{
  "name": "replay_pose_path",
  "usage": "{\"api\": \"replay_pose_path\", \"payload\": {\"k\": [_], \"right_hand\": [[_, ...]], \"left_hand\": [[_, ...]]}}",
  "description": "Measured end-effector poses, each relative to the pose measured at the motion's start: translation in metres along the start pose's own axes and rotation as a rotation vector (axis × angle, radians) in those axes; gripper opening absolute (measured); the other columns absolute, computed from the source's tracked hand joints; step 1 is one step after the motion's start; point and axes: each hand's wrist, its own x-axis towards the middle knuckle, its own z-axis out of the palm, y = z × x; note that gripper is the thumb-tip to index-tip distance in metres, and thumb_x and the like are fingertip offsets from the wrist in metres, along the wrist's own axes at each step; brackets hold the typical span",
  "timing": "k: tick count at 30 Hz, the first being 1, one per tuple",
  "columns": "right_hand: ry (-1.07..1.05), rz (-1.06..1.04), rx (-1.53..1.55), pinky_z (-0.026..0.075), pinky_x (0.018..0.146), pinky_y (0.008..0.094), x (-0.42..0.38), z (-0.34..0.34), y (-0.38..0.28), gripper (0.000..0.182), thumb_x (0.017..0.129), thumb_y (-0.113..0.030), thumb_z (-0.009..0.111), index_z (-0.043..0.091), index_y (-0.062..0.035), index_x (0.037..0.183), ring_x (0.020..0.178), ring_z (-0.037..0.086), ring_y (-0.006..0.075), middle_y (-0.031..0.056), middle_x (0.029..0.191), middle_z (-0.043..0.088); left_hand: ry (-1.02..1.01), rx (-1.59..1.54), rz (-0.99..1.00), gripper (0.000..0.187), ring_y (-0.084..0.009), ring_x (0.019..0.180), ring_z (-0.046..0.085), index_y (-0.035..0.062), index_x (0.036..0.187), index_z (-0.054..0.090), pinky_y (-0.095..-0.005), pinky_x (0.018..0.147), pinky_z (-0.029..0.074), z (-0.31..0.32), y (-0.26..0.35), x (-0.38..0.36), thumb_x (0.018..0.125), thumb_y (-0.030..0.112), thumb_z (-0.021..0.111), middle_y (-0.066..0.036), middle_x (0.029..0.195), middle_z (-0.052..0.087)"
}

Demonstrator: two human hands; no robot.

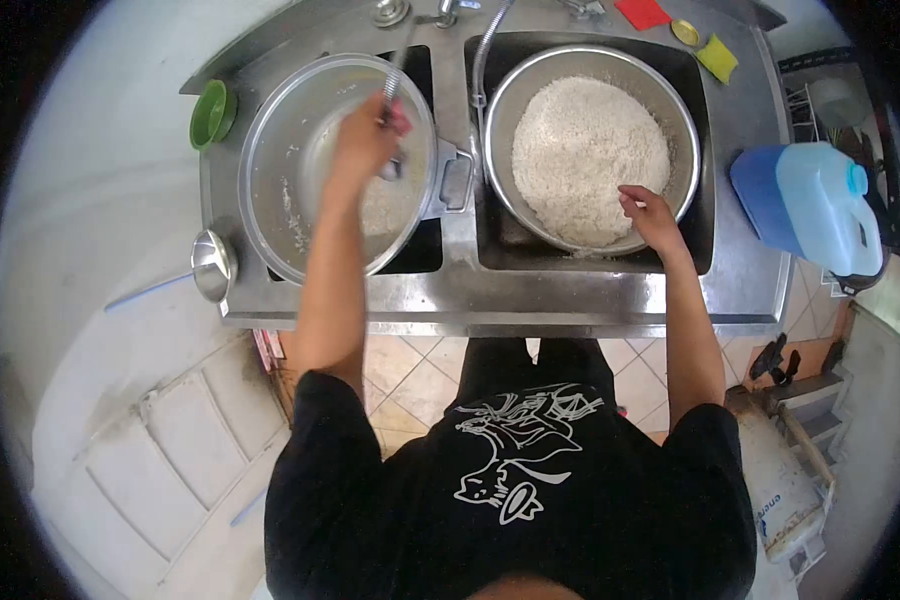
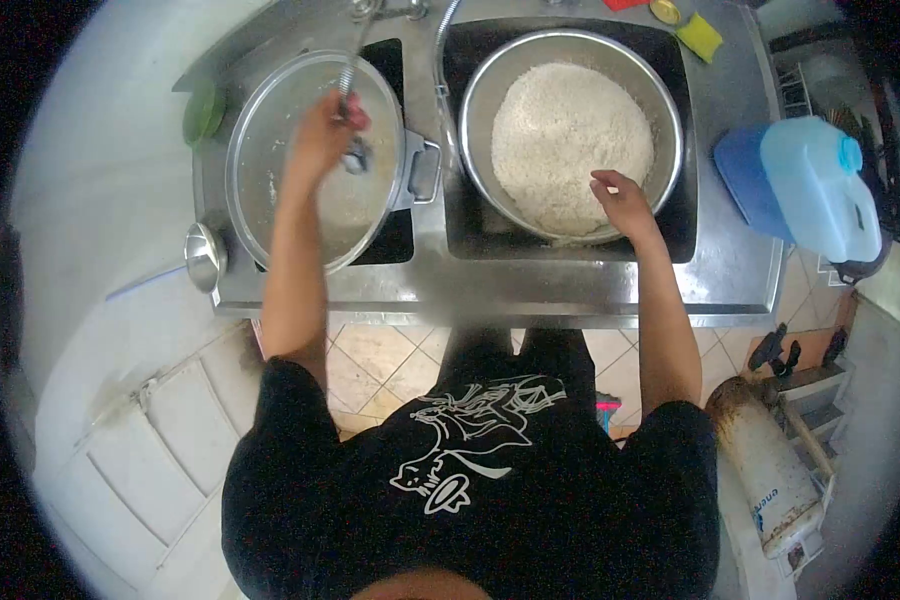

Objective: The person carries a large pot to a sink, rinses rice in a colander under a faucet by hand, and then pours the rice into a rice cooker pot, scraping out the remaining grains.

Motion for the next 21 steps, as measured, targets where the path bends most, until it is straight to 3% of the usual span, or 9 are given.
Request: {"api": "replay_pose_path", "payload": {"k": [2,4,6,10,12,13,17,19,21], "right_hand": [[0.001,-0.021,0.041,0.048,0.079,0.0305,0.000,0.000,0.019,0.034,0.088,-0.029,0.058,0.061,-0.0059,0.112,0.086,0.064,0.0210,0.0118,0.104,0.065],[0.009,-0.107,0.063,0.048,0.078,0.0320,0.007,-0.003,0.028,0.033,0.088,-0.030,0.057,0.061,-0.0063,0.112,0.085,0.063,0.0216,0.0120,0.104,0.065],[0.004,-0.062,0.071,0.048,0.079,0.0338,0.013,-0.010,0.027,0.033,0.088,-0.030,0.057,0.061,-0.0067,0.111,0.089,0.063,0.0253,0.0133,0.103,0.065],[-0.099,-0.067,-0.250,0.046,0.086,0.0372,0.019,-0.010,0.046,0.031,0.085,-0.023,0.055,0.060,-0.0050,0.110,0.100,0.059,0.0314,0.0170,0.106,0.062],[-0.338,-0.076,-0.664,0.045,0.087,0.0391,0.019,-0.011,0.051,0.032,0.083,-0.017,0.054,0.059,-0.0039,0.112,0.105,0.057,0.0314,0.0191,0.110,0.060],[-0.496,-0.056,-0.710,0.047,0.084,0.0397,0.021,-0.013,0.049,0.030,0.085,-0.019,0.052,0.060,-0.0025,0.109,0.099,0.058,0.0366,0.0204,0.109,0.060],[-0.781,0.026,-0.956,0.046,0.086,0.0382,0.028,-0.006,0.042,0.029,0.080,-0.012,0.053,0.061,-0.0013,0.106,0.103,0.056,0.0347,0.0220,0.111,0.058],[-0.912,-0.216,-0.967,0.045,0.087,0.0376,0.031,0.005,0.045,0.032,0.074,-0.004,0.053,0.063,-0.0021,0.104,0.107,0.055,0.0323,0.0219,0.112,0.058],[-0.999,-0.456,-0.747,0.043,0.092,0.0398,0.044,0.037,0.076,0.035,0.084,-0.014,0.051,0.055,-0.0041,0.118,0.111,0.054,0.0308,0.0188,0.118,0.056]], "left_hand": [[-0.027,-0.035,-0.012,0.018,-0.0168,0.080,0.061,0.0079,0.091,0.050,-0.0294,0.071,0.048,0.002,0.006,0.002,0.078,-0.004,0.054,-0.004,0.082,0.060],[-0.173,-0.569,-0.028,0.016,-0.0168,0.076,0.062,0.0059,0.088,0.050,-0.0306,0.067,0.048,0.018,0.017,-0.001,0.078,-0.006,0.056,-0.007,0.080,0.064],[-0.218,-0.548,-0.128,0.021,-0.0164,0.081,0.061,0.0100,0.087,0.043,-0.0272,0.067,0.047,0.068,0.030,-0.012,0.080,-0.008,0.053,-0.005,0.082,0.061],[-0.214,-0.895,-0.220,0.020,-0.0136,0.087,0.061,0.0154,0.089,0.043,-0.0264,0.070,0.046,0.132,0.045,-0.025,0.086,-0.002,0.053,0.000,0.088,0.058],[-0.277,-0.878,-0.200,0.020,-0.0128,0.089,0.060,0.0173,0.089,0.042,-0.0269,0.071,0.046,0.133,0.047,-0.020,0.088,0.001,0.053,0.001,0.090,0.057],[-0.298,-0.814,-0.230,0.019,-0.0131,0.091,0.060,0.0168,0.089,0.042,-0.0269,0.071,0.046,0.126,0.057,-0.020,0.088,0.001,0.053,0.000,0.089,0.057],[-0.281,-0.758,-0.232,0.019,-0.0144,0.091,0.061,0.0149,0.091,0.040,-0.0259,0.070,0.046,0.129,0.055,-0.022,0.089,0.000,0.052,0.000,0.088,0.057],[-0.232,-0.817,-0.199,0.019,-0.0157,0.094,0.060,0.0167,0.089,0.039,-0.0270,0.073,0.045,0.138,0.058,-0.024,0.090,0.002,0.051,0.002,0.087,0.055],[-0.200,-0.807,-0.212,0.019,-0.0153,0.094,0.060,0.0166,0.090,0.039,-0.0264,0.072,0.045,0.147,0.070,-0.020,0.089,0.002,0.051,0.002,0.087,0.056]]}}
